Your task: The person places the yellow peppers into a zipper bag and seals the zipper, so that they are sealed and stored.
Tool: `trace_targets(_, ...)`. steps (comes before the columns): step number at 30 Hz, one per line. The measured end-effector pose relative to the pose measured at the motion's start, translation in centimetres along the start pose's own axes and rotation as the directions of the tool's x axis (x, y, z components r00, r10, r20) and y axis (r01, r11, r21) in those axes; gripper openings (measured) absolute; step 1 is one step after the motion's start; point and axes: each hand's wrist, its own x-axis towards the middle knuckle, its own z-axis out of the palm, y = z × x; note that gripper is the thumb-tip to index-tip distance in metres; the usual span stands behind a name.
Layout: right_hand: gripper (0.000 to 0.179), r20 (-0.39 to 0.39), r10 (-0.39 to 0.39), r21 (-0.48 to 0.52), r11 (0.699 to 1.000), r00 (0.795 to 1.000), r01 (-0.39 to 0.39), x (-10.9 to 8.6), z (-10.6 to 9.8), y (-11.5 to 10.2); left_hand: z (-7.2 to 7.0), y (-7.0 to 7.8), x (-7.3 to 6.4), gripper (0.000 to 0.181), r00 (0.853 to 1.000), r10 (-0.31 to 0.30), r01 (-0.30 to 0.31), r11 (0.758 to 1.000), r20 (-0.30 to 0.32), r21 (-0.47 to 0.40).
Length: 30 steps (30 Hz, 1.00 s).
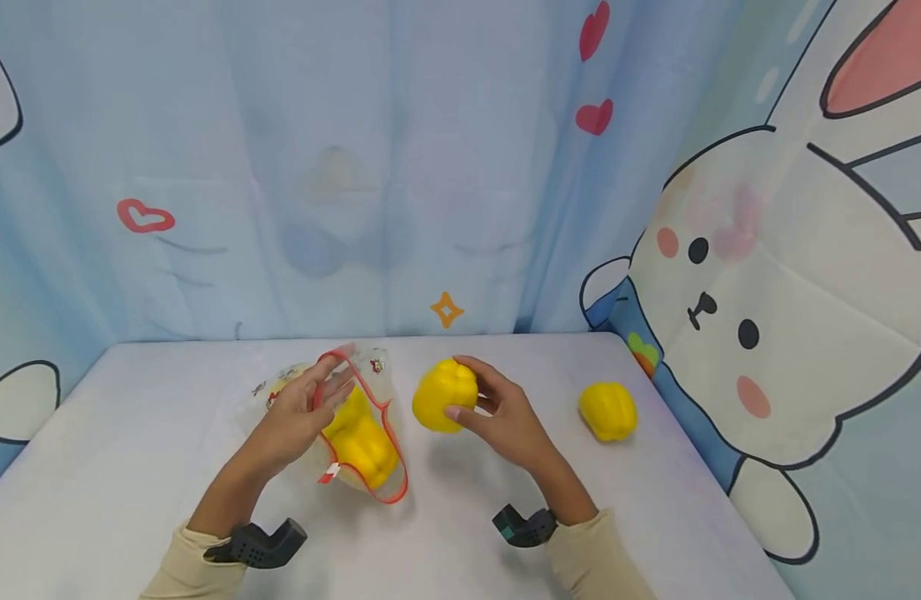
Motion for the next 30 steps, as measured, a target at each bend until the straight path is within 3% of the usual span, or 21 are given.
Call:
trace_targets(4,0.062,0.025,-0.061,0.101,0.993,0.998,0.058,-0.3,0.9,-1.8,0.0,0.1,-0.1,0.07,1.0,0.004,-0.004,1.0,0.007,-0.004)
trace_targets(8,0.062,0.09,-0.118,0.239,0.967,0.989,0.093,-0.6,2.2,-3.0,0.1,0.0,-0.1,0.07,1.0,0.014,-0.014,1.0,0.013,0.024)
trace_targets(15,0.059,0.234,-0.187,0.403,0.912,0.954,0.08,-0.7,5.1,-3.4,0.3,-0.1,-0.2,0.071,1.0,0.016,-0.016,0.999,0.001,0.047)
trace_targets(20,0.058,0.295,-0.243,0.49,0.869,0.924,0.072,-1.0,6.4,-3.2,0.0,-0.1,-0.3,0.073,1.0,0.025,-0.025,0.999,-0.002,0.036)
trace_targets(24,0.059,0.303,-0.239,0.491,0.869,0.923,0.064,-1.0,7.1,-3.0,-0.2,0.0,-0.4,0.074,0.999,0.038,-0.039,0.999,0.02,0.024)
trace_targets(30,0.061,0.252,-0.2,0.427,0.901,0.947,0.077,-0.7,7.6,-2.5,-0.4,-0.1,-0.7,0.073,0.999,0.046,-0.047,0.998,0.028,0.036)
